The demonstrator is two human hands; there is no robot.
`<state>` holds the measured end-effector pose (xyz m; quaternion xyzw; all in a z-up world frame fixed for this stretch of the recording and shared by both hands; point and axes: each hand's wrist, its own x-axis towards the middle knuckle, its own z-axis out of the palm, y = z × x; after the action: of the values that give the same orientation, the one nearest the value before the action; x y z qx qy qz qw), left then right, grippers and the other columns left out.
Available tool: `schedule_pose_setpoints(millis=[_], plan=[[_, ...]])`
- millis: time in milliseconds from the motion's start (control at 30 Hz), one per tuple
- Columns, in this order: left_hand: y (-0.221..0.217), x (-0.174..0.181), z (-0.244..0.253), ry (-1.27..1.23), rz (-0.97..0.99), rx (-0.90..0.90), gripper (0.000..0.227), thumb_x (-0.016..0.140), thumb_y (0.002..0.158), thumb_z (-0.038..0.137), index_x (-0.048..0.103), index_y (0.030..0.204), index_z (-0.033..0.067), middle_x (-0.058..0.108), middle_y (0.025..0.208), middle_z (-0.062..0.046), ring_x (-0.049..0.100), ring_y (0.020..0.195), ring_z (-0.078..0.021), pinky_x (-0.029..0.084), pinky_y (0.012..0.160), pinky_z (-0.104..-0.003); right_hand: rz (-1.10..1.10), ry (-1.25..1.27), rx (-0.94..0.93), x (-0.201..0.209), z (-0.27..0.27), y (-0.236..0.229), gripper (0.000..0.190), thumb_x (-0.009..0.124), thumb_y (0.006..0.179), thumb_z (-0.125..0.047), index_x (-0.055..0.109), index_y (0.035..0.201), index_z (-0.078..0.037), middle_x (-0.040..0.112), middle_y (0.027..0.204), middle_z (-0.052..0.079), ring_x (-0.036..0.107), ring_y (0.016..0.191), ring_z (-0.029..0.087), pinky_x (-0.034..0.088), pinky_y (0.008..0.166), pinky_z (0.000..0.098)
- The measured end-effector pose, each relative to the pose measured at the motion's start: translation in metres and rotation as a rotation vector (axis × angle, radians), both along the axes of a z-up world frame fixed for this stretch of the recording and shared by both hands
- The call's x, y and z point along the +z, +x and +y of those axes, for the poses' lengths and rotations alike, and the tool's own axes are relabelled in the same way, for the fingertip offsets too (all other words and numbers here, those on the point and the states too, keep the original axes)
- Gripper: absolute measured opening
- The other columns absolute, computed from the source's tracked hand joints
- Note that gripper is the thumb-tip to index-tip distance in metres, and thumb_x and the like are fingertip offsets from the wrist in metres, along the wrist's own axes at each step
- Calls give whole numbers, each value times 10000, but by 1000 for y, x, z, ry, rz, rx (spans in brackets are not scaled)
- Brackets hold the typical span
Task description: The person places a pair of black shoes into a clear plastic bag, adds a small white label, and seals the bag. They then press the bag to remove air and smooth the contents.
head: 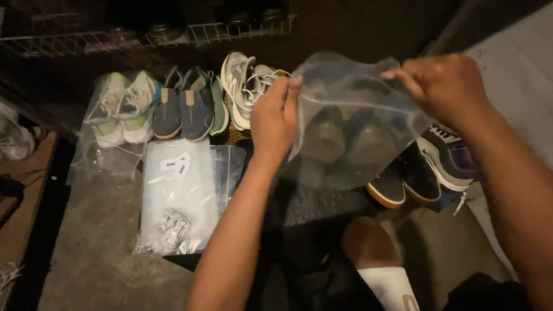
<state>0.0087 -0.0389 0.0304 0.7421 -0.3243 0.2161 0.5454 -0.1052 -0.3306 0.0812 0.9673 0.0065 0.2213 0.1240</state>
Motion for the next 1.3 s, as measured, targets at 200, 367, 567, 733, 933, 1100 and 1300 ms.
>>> schedule_pose_setpoints(millis=[200,367,567,733,933,1100,1300], plan=[[-3,14,0,-214,157,-181,237,466,1073,249,515,885,111,646,819,-28,795,649,-168,464,473,-195,-231,-150,-34,-9,-2,-1,670,570,1323,-549,516,753,-201,511,686,1,496,583,194,301,610,396],[-38,-26,32,-120,151,-202,349,451,1073,344,493,809,120,542,732,-10,607,713,-170,369,570,-286,-72,85,255,-56,-7,-40,171,683,1071,-292,698,934,-191,656,799,9,616,660,193,457,611,371],[-121,-155,51,-57,284,-221,311,601,1017,287,629,764,108,622,696,-31,576,644,-169,451,619,-344,737,736,123,-145,7,-97,131,717,883,-273,841,842,-271,824,791,-97,751,698,61,557,703,260],[-172,-189,55,-49,612,-306,270,718,947,336,734,877,76,713,815,-46,665,754,-148,517,665,-318,867,2149,-485,-212,20,-122,291,629,829,-69,759,1032,93,800,1114,252,732,997,383,514,959,475],[-160,-155,50,89,659,-37,767,446,786,864,629,902,129,491,846,-8,550,684,-156,453,620,-371,1117,1044,24,-122,64,-87,396,717,700,85,838,985,-163,859,992,-17,816,894,114,632,827,277],[-124,-131,30,257,833,-6,542,635,955,439,546,1374,106,552,1339,-171,542,1298,-425,486,1028,-554,308,941,296,-108,166,-11,699,770,865,-339,538,1496,-148,660,1361,165,606,1273,393,502,993,509],[-121,-208,-11,599,608,-104,510,468,982,500,638,1369,216,566,1470,-80,214,1504,-458,88,1187,-604,275,703,414,-187,254,103,735,650,990,-431,349,1609,-173,456,1594,112,440,1451,369,476,999,562]])
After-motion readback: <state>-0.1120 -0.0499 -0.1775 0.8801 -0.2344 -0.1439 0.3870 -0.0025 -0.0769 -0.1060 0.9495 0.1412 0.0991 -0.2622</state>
